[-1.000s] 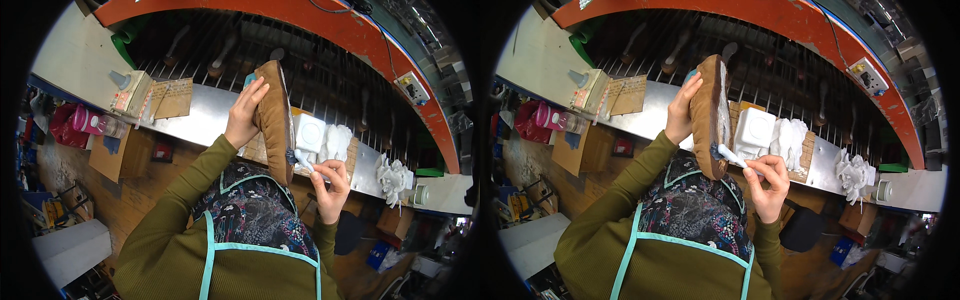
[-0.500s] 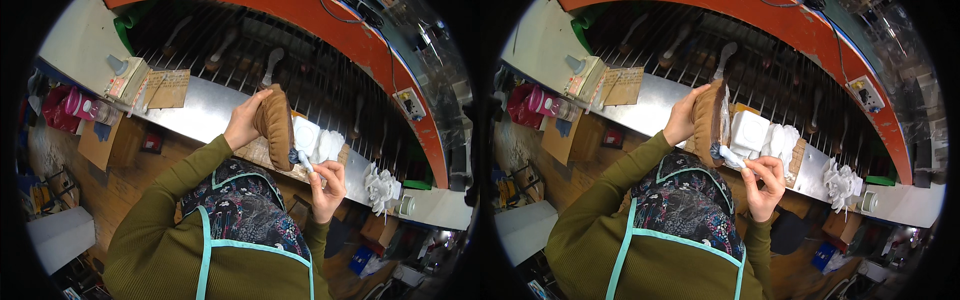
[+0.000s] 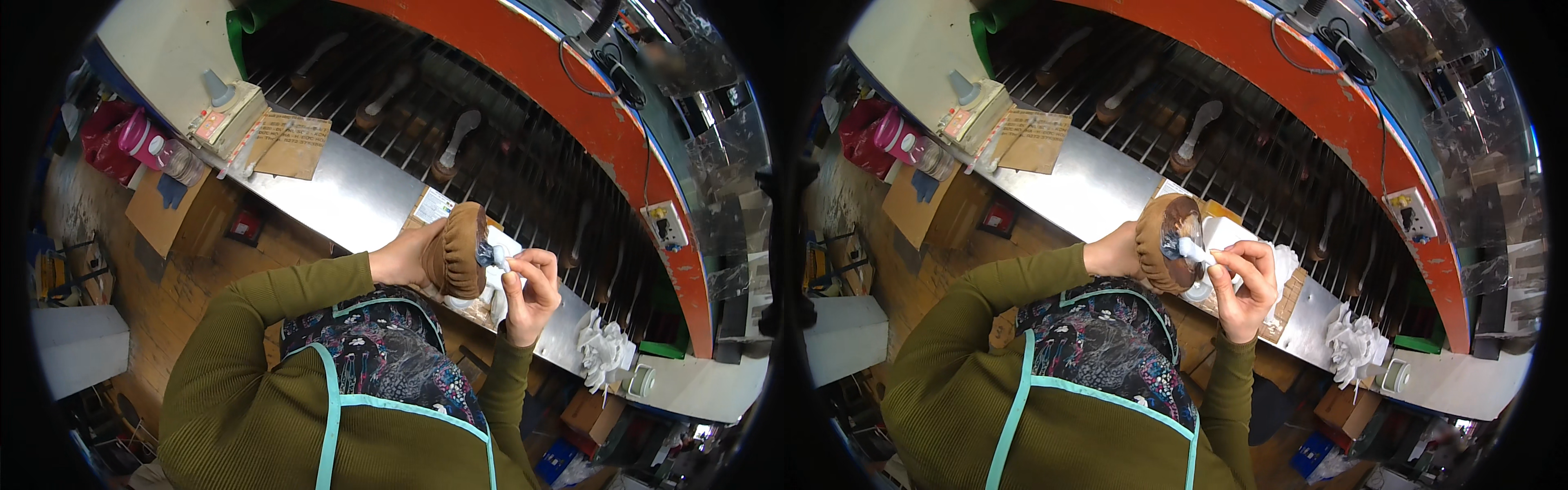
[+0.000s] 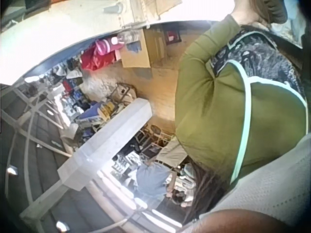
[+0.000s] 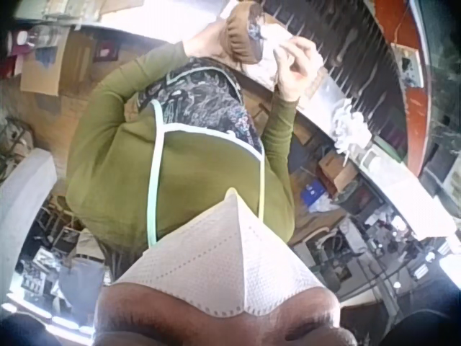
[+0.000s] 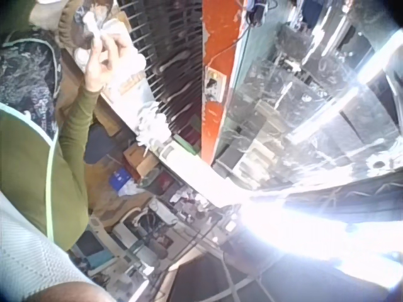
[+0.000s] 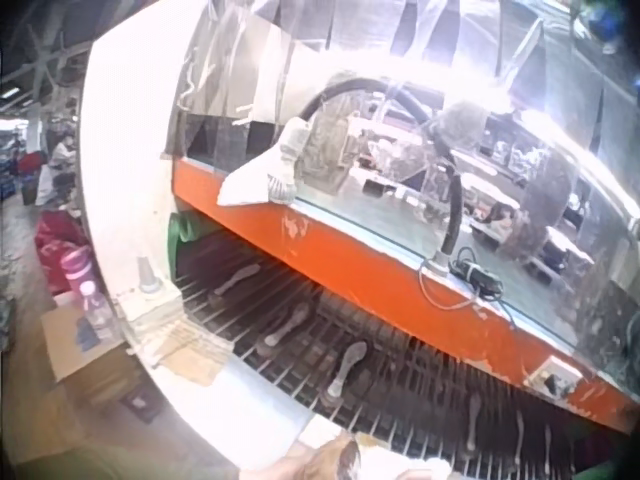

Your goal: The person holds a brown shoe and uses a brush to apply white glue to the sole. They repeatedly dip the brush into a white container and spread the glue across the sole surface, then wipe the sole with a cloth.

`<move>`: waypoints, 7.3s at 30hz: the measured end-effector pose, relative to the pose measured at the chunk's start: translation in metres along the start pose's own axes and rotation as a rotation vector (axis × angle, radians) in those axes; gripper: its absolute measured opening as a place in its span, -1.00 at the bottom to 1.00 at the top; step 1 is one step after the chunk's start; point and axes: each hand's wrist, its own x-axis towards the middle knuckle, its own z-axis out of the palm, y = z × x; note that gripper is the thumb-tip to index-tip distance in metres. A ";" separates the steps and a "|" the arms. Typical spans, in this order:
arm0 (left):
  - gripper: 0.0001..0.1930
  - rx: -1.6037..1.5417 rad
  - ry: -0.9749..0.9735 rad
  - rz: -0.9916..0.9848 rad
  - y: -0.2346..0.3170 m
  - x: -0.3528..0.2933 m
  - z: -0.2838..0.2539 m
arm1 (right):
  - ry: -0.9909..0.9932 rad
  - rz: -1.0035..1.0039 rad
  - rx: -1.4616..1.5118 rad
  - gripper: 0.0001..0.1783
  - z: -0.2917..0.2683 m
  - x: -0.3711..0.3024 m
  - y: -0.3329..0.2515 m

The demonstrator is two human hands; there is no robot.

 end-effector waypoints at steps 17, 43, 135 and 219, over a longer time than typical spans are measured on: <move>-0.12 -0.572 -0.465 -0.279 0.017 -0.026 0.001 | -0.191 -0.095 0.104 -0.83 -0.012 0.024 0.024; -0.16 0.701 0.671 0.627 -0.032 -0.003 -0.062 | 0.058 0.236 -0.033 -0.85 0.031 -0.042 -0.010; -0.19 -0.402 0.112 0.291 0.048 0.003 -0.002 | 0.439 0.087 -0.292 -0.85 -0.004 0.034 -0.012; -0.30 -0.650 0.361 0.170 0.019 -0.018 -0.027 | 0.282 0.306 -0.243 -0.83 0.047 -0.036 -0.004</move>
